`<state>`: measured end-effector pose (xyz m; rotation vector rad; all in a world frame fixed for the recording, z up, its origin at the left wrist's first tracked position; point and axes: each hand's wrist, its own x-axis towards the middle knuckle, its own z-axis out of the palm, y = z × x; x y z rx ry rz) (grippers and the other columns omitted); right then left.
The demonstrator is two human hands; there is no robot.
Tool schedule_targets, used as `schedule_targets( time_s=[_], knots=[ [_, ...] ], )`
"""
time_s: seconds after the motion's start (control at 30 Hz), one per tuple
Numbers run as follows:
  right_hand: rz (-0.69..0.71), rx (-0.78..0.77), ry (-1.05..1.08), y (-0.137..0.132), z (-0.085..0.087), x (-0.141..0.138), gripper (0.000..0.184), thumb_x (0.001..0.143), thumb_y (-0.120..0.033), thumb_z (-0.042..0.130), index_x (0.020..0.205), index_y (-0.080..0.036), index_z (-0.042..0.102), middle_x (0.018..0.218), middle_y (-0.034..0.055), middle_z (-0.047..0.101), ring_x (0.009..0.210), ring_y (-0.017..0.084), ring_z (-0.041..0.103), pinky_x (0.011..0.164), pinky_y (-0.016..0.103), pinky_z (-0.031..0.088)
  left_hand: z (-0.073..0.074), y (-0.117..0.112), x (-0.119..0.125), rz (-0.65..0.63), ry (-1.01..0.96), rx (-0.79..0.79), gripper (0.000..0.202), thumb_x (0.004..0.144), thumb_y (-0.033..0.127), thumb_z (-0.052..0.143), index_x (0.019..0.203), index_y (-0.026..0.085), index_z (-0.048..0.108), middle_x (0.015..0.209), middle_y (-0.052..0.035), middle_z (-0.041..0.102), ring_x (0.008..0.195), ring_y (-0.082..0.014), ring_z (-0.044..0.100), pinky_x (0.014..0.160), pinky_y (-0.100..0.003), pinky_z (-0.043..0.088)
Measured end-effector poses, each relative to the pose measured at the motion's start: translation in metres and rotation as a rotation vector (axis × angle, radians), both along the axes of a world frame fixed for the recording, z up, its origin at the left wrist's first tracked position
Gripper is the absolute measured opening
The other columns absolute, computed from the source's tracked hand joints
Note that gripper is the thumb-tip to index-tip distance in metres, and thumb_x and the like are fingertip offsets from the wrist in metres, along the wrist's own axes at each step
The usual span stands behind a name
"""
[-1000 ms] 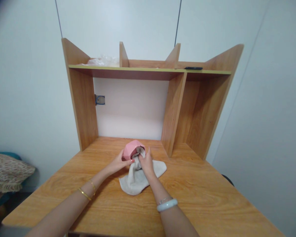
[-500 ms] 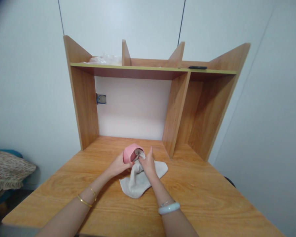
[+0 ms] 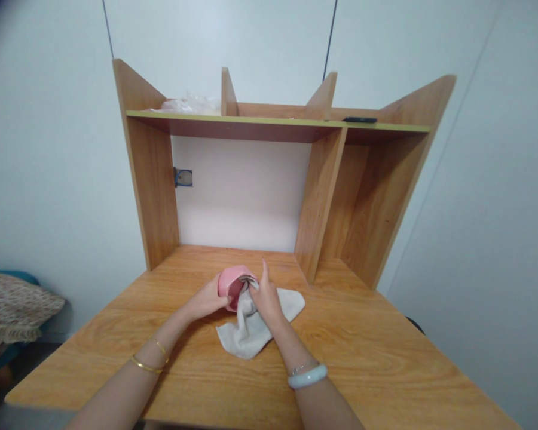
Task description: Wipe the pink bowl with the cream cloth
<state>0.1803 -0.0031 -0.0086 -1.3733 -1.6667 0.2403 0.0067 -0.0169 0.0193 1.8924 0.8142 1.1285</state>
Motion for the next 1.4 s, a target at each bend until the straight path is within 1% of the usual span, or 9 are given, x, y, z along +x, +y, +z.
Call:
schedule_targets(
  time_s=[0.17,0.27,0.37,0.5,0.73,0.97,1.1,1.23,1.4],
  knots=[
    [-0.024,0.008,0.063,0.004,-0.005,0.004,0.074,0.073,-0.020,0.046,0.138,-0.012,0.013,0.081,0.0070,0.065,0.074,0.022,0.062,0.068,0.032,0.046,-0.015,0.006,0.001,0.087,-0.016,-0.008,0.067,0.066,0.026,0.066,0.125,0.012,0.038,0.122,-0.0131,0.050,0.110,-0.0235,0.049,0.097,-0.035,0.037],
    [-0.077,0.047,0.125,0.007,-0.009,0.006,0.074,0.071,-0.019,0.048,0.138,-0.011,0.015,0.095,0.0115,0.064,0.084,0.023,0.061,0.075,0.035,0.046,-0.021,0.007,0.005,0.030,-0.104,-0.098,0.075,0.069,0.037,0.066,0.129,0.013,0.029,0.125,-0.0150,0.046,0.109,-0.0218,0.050,0.094,-0.035,0.040],
    [-0.089,0.092,0.213,0.012,-0.012,0.006,0.072,0.071,-0.020,0.048,0.136,-0.011,0.018,0.112,0.0144,0.057,0.098,0.023,0.057,0.084,0.036,0.044,-0.024,0.005,0.010,-0.053,-0.134,-0.146,0.075,0.068,0.041,0.067,0.127,0.015,0.030,0.123,-0.0146,0.048,0.103,-0.0207,0.053,0.089,-0.035,0.043],
    [-0.059,0.103,0.297,0.018,-0.016,0.002,0.070,0.072,-0.026,0.048,0.134,-0.013,0.019,0.121,0.0141,0.050,0.111,0.021,0.050,0.093,0.037,0.038,-0.026,0.001,0.018,-0.001,-0.152,-0.073,0.071,0.069,0.040,0.067,0.126,0.015,0.032,0.123,-0.0139,0.048,0.111,-0.0218,0.048,0.095,-0.036,0.038],
    [-0.038,-0.017,0.414,0.023,-0.013,-0.003,0.088,0.061,-0.032,0.060,0.132,-0.004,0.017,0.116,0.0196,0.054,0.106,0.025,0.054,0.090,0.037,0.040,-0.025,0.001,0.025,0.078,-0.208,-0.012,0.061,0.068,0.037,0.067,0.117,0.014,0.038,0.114,-0.0111,0.054,0.101,-0.0200,0.054,0.087,-0.032,0.044],
    [-0.211,-0.067,0.270,0.009,0.008,0.006,0.090,0.058,-0.031,0.064,0.133,-0.006,0.023,0.094,0.0145,0.064,0.085,0.027,0.061,0.074,0.036,0.046,-0.021,-0.002,0.019,0.138,-0.023,0.074,0.058,0.067,0.037,0.066,0.115,0.013,0.044,0.105,-0.0101,0.059,0.091,-0.0207,0.058,0.078,-0.031,0.047],
    [-0.145,-0.027,0.229,0.000,0.013,0.006,0.085,0.064,-0.028,0.059,0.136,-0.009,0.018,0.075,0.0061,0.065,0.070,0.023,0.062,0.067,0.033,0.047,-0.017,-0.003,0.016,0.202,0.090,0.124,0.059,0.066,0.036,0.064,0.117,0.014,0.044,0.105,-0.0104,0.060,0.090,-0.0219,0.058,0.078,-0.032,0.047],
    [-0.036,0.039,0.231,0.000,0.008,0.005,0.079,0.068,-0.026,0.054,0.137,-0.013,0.017,0.080,0.0046,0.065,0.073,0.021,0.062,0.066,0.031,0.047,-0.015,-0.002,0.013,0.259,0.150,0.128,0.062,0.067,0.035,0.064,0.121,0.014,0.042,0.110,-0.0119,0.058,0.096,-0.0249,0.056,0.081,-0.035,0.046],
    [-0.010,0.040,0.313,0.006,-0.001,0.006,0.075,0.069,-0.025,0.052,0.135,-0.010,0.020,0.085,0.0082,0.065,0.070,0.021,0.062,0.067,0.034,0.048,-0.020,0.001,0.013,0.187,-0.022,0.070,0.070,0.071,0.039,0.062,0.130,0.016,0.030,0.122,-0.0127,0.049,0.107,-0.0232,0.050,0.090,-0.035,0.041]
  ],
)
